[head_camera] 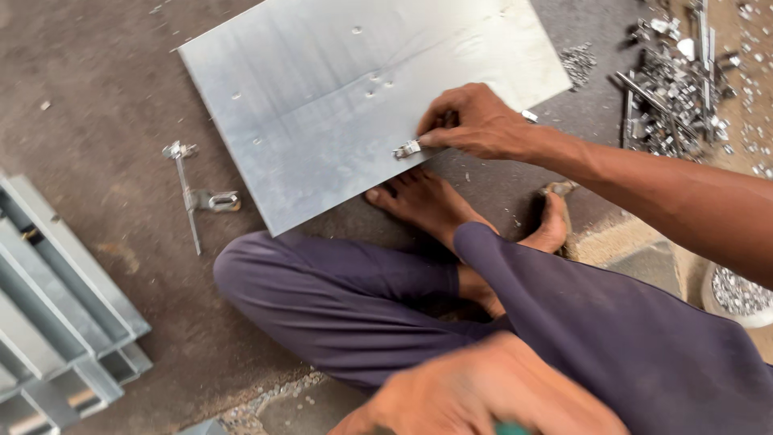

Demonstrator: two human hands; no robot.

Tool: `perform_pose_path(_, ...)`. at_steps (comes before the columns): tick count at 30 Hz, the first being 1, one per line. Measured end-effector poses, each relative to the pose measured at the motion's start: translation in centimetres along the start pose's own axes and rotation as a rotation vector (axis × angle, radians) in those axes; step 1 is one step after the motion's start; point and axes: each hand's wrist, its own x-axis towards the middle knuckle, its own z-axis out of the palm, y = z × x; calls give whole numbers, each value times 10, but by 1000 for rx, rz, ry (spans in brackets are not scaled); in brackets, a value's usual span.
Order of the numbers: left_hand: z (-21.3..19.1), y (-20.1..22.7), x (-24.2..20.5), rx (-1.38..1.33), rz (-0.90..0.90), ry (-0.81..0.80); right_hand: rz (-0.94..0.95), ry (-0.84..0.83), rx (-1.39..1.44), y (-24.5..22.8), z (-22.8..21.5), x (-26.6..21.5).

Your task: The person assembles a metal box by attaching a latch and handle to a metal sheet using a hammer and punch. They then attach the sheet to a metal frame and stack the completed unit with others.

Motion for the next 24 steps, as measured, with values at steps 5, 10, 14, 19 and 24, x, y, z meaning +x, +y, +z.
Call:
perform_pose_path(5, 8, 8, -26, 2, -11, 167, -22, 82, 10, 0, 4, -10)
perform_pose_path(10, 10, 12, -54, 6, 20, 296, -64, 217, -27, -4, 3, -25)
perform_pose_path(14, 7, 11, -70, -14, 49, 356, -95, 286, -79, -7, 0, -34)
perform_pose_path(19, 7, 10, -80, -37, 121, 411, -144, 309, -131, -26, 2, -48)
perform_pose_path(24, 11, 10, -95, -34, 203, 484, 8, 200, 113, -80, 5, -71)
